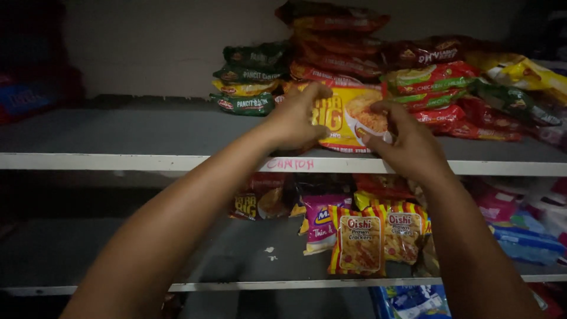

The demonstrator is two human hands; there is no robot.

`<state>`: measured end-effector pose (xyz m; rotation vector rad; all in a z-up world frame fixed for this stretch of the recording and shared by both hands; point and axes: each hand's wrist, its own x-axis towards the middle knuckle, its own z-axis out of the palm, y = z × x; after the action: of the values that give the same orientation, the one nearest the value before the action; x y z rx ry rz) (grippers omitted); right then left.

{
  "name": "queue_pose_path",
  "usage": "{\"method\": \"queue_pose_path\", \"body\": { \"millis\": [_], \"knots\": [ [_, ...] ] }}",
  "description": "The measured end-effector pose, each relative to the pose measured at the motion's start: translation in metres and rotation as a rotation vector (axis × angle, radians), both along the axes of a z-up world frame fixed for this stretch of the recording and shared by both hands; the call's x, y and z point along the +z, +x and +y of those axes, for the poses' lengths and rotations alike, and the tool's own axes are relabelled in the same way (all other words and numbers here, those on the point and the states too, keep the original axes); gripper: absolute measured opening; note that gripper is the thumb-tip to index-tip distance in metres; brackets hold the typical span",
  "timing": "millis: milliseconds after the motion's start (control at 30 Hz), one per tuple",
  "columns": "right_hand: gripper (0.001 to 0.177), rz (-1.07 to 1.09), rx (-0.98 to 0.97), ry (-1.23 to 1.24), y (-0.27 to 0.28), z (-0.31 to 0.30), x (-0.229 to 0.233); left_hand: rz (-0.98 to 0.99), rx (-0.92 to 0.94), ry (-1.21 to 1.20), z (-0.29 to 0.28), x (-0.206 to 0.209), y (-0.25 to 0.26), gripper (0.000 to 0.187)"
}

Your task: The person is organizing various snack bags and instant noodle packages on store shelves to ensure they are neat and well-displayed.

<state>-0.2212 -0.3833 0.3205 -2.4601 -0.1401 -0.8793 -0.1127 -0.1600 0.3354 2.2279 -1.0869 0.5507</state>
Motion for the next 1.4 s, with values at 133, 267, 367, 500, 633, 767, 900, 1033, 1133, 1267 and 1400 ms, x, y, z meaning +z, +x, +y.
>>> {"method": "queue_pose_path", "body": {
  "millis": [133,267,367,500,633,767,900,1033,1133,1267,1400],
  "knots": [
    [0.059,-0.240,0.272,0.091,0.011,-0.018,-0.017,-0.064,-0.121,-0.203,0.008,-0.004,-0.005,0.075],
    [0.051,-0.471,0.413,0.337,-0.001,-0.019,-0.028,-0.360,-0.287,-0.352,0.018,-0.007,-0.028,0.068],
    [0.049,-0.625,0.544,0.219,-0.004,-0.022,-0.052,-0.678,-0.209,-0.352,0.033,-0.015,-0.069,0.072],
    [0.060,-0.755,0.517,0.183,-0.027,0.014,-0.082,-0.788,-0.218,-0.253,0.067,-0.045,-0.108,0.068],
    [0.066,-0.853,0.467,0.173,-0.039,0.059,-0.117,-0.960,-0.241,-0.264,0.100,-0.091,-0.123,0.061],
    [0.056,-0.706,0.371,0.082,-0.045,0.094,-0.168,-0.978,-0.191,-0.323,0.130,-0.161,-0.116,0.053],
    [0.055,-0.726,0.351,0.091,-0.007,0.114,-0.241,-0.835,0.009,-0.285,0.143,-0.234,-0.093,0.055],
    [0.045,-0.488,0.206,0.101,0.030,0.129,-0.281,-0.482,0.261,-0.262,0.143,-0.274,-0.072,0.061],
    [0.040,-0.383,0.250,0.122,0.050,0.142,-0.288,-0.294,0.351,-0.244,0.140,-0.288,-0.053,0.066],
    [0.043,-0.382,0.230,0.081,0.075,0.150,-0.284,-0.073,0.460,-0.174,0.132,-0.297,-0.021,0.074],
    [0.042,-0.334,0.183,0.018,0.091,0.147,-0.293,-0.087,0.496,-0.106,0.121,-0.304,-0.007,0.078]
  ]
}}
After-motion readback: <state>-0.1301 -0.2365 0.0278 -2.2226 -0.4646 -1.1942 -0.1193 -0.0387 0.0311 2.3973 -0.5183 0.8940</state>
